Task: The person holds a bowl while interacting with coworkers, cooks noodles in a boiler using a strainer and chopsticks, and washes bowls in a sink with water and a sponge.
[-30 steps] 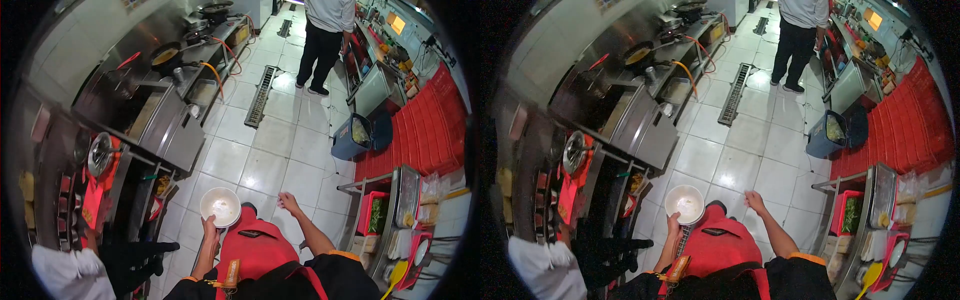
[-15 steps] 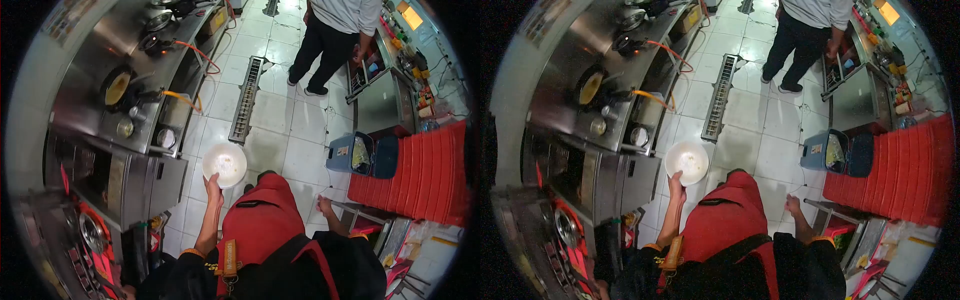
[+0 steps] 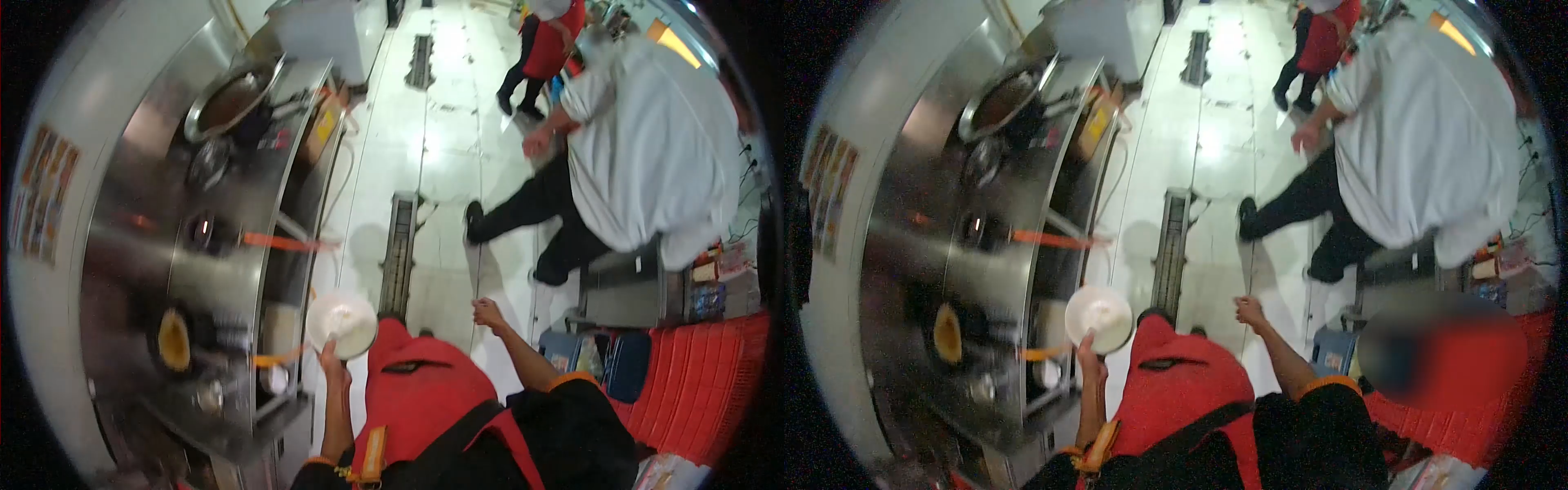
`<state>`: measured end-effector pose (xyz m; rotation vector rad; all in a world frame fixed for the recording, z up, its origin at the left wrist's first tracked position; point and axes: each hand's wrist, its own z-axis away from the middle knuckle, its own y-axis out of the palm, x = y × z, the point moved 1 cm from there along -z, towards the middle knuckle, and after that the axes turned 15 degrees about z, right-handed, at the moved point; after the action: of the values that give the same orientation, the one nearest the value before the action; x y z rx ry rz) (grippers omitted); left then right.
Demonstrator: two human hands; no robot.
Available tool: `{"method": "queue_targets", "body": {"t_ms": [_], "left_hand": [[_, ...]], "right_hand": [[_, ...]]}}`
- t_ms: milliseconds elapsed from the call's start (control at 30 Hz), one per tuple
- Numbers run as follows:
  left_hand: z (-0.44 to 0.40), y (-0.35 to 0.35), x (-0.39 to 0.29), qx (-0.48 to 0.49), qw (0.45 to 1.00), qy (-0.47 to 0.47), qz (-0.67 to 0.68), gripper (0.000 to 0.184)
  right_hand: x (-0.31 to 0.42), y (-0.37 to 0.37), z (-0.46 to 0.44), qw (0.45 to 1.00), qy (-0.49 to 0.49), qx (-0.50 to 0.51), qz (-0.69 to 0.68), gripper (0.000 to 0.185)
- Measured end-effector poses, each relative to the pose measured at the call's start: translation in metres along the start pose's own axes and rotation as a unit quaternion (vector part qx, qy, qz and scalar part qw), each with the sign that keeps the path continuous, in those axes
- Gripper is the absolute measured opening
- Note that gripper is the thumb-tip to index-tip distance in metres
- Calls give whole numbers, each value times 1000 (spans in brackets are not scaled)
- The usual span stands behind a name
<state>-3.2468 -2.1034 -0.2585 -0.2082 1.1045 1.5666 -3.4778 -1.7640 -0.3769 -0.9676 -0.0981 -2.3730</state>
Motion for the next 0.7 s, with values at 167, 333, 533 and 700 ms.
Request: {"method": "queue_targets", "body": {"t_ms": [167, 333, 533, 700], "left_hand": [[-141, 96, 10, 13, 998, -52, -21, 52], [-283, 264, 22, 69, 990, -121, -40, 43], [-402, 518, 14, 178, 956, -178, -152, 43], [-664, 587, 132, 386, 891, -100, -216, 48]], "right_hand": [[226, 22, -102, 973, -148, -48, 168, 33], [282, -18, -195, 982, -63, -141, 111, 37], [226, -49, -220, 934, 186, -302, -46, 45], [191, -47, -292, 880, 387, -275, 3, 38]]}}
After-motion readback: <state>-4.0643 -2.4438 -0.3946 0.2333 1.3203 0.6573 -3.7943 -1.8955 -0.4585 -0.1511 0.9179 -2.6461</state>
